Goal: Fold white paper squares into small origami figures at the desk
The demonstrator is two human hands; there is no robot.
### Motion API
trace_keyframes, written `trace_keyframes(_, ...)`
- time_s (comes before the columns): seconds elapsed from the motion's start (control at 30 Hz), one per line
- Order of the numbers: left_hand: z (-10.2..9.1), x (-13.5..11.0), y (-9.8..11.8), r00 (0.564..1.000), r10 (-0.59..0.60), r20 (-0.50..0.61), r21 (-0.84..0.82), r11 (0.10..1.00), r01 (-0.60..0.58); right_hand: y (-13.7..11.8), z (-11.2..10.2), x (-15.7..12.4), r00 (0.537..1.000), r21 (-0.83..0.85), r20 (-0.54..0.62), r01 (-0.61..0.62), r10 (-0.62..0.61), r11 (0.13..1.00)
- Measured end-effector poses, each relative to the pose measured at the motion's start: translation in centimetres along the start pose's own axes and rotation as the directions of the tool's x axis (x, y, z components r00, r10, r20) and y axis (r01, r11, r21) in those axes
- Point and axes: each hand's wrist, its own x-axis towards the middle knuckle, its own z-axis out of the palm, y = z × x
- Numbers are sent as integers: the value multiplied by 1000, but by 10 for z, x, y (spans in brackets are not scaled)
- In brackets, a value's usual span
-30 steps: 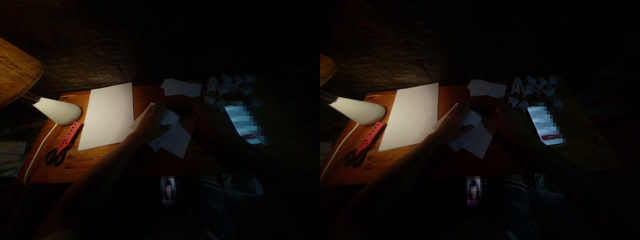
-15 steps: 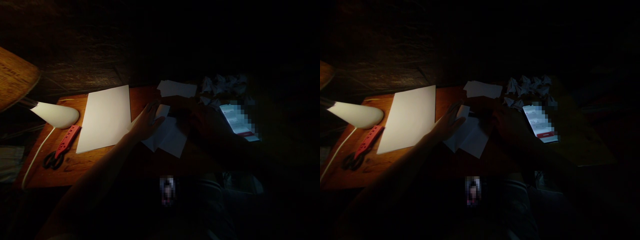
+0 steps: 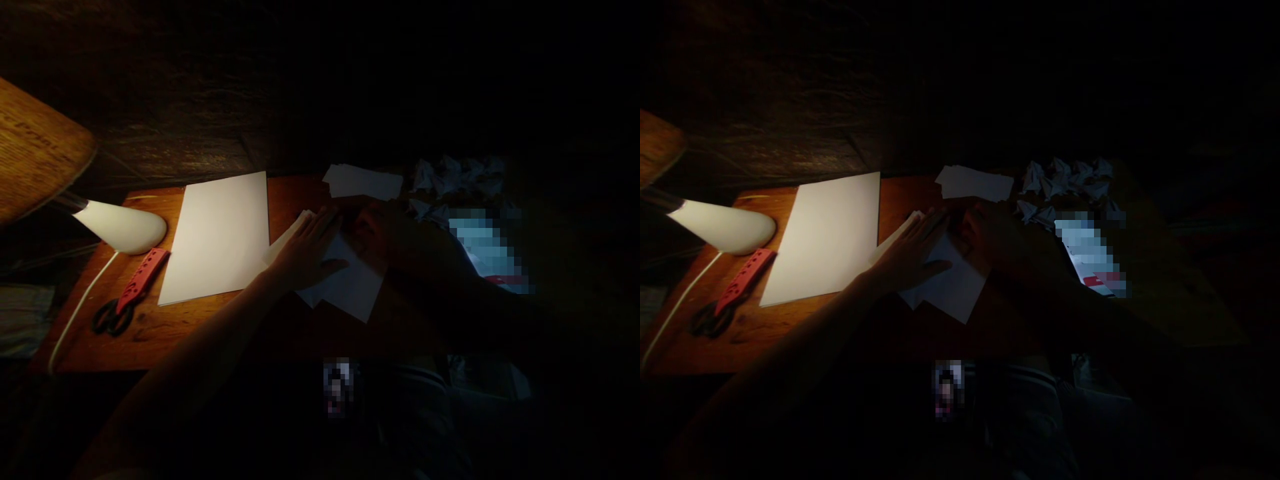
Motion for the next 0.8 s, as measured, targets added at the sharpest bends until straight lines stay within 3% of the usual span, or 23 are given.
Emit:
trace_keyframes(0.5,7,0,-3,999,14,-38,5,1000,-14,-22,3,10,999,-60,-16,-37,36,997)
trace_keyframes(0.7,11,-1,-6,999,-8,-38,-13,1000,8,-3,17,4,975,-32,-132,-182,177,983)
trace_keyframes(0.8,10,-1,-4,999,-20,-33,-24,1000,19,11,23,-2,969,5,-175,-177,176,984)
